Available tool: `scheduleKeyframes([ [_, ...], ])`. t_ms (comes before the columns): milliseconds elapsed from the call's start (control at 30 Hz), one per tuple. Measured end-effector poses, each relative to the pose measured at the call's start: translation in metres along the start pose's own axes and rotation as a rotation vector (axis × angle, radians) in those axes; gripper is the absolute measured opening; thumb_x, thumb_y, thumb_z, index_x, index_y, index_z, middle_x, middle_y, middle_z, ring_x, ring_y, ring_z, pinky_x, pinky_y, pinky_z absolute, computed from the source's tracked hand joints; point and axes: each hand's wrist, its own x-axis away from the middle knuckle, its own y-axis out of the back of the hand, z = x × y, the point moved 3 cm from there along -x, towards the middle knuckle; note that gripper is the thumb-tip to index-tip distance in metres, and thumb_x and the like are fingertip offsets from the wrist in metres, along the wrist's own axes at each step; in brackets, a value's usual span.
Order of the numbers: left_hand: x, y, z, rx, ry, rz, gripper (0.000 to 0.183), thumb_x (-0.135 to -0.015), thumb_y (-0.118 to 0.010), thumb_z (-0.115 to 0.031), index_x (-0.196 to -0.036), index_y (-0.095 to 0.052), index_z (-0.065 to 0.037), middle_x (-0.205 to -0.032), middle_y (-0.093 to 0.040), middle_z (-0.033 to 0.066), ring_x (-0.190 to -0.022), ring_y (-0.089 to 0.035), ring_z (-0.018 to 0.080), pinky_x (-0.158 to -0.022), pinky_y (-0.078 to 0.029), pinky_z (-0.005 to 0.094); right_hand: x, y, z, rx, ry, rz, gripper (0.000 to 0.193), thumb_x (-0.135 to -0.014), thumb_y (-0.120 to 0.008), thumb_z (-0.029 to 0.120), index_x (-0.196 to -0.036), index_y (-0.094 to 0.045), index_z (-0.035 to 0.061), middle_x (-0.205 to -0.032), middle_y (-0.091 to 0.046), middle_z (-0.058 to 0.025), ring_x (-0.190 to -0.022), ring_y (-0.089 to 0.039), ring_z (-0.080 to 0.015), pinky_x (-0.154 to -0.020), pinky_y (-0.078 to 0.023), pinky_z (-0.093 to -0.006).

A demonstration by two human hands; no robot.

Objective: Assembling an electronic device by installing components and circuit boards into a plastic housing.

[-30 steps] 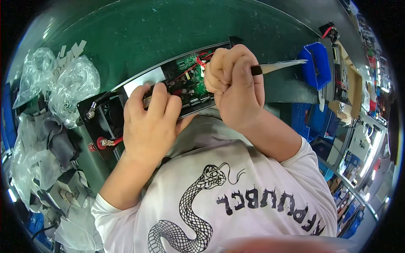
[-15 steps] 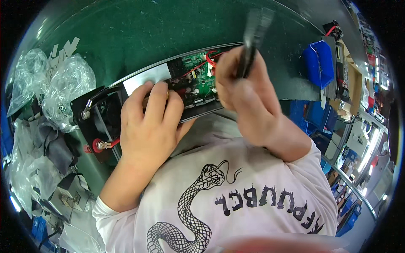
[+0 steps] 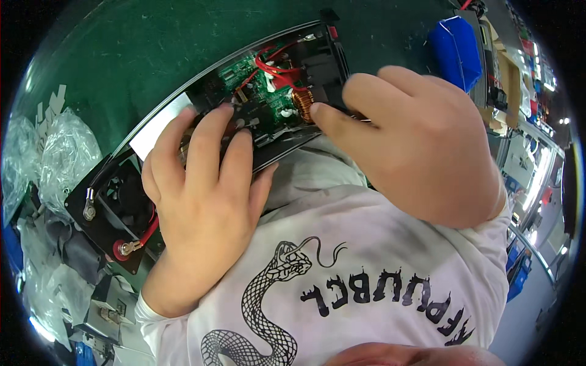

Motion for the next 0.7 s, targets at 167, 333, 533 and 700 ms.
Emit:
scheduleKeyframes([
  [167, -0.007, 0.000, -0.005, 0.017, 0.044, 0.097, 0.043, -0.070, -0.081, -0.017, -0.112, -0.070, -0.011, -0.140, -0.054, 0.0048, -0.134, -0.039, 0.0377, -0.108, -0.032, 0.0499, -0.003, -0.010, 0.000, 0.005, 0.050, 0.081, 0.022, -0.073, -0.072, 0.014, -0.094, -0.076, 0.0100, -0.076, -0.049, -0.0002, -0.064, -0.052, -0.0147, -0.048, -0.041, -0.0296],
  [333, -0.012, 0.005, -0.006, 0.061, 0.050, 0.175, 0.039, -0.069, -0.079, -0.011, -0.108, -0.072, -0.010, -0.143, -0.052, 0.0057, -0.135, -0.038, 0.0391, -0.109, -0.030, 0.0517, -0.001, -0.016, 0.001, -0.034, 0.012, 0.090, 0.024, -0.074, -0.071, 0.014, -0.097, -0.075, 0.0096, -0.076, -0.049, -0.0007, -0.064, -0.054, -0.0152, -0.048, -0.042, -0.0303],
  [533, -0.009, 0.001, -0.001, 0.103, 0.095, 0.127, 0.037, -0.068, -0.078, -0.011, -0.104, -0.073, -0.010, -0.143, -0.053, 0.0049, -0.135, -0.037, 0.0397, -0.109, -0.029, 0.0521, -0.001, -0.004, -0.003, -0.197, -0.019, 0.068, 0.024, -0.074, -0.069, 0.013, -0.097, -0.075, 0.0089, -0.076, -0.050, -0.0020, -0.065, -0.057, -0.0168, -0.049, -0.044, -0.0314],
  [700, -0.010, 0.001, -0.001, 0.088, 0.114, 0.131, 0.035, -0.067, -0.078, -0.012, -0.102, -0.073, -0.010, -0.143, -0.053, 0.0046, -0.136, -0.037, 0.0400, -0.109, -0.028, 0.0517, -0.005, -0.018, 0.001, -0.174, 0.063, 0.105, 0.024, -0.076, -0.068, 0.013, -0.099, -0.074, 0.0084, -0.076, -0.050, -0.0027, -0.064, -0.057, -0.0179, -0.050, -0.045, -0.0317],
])
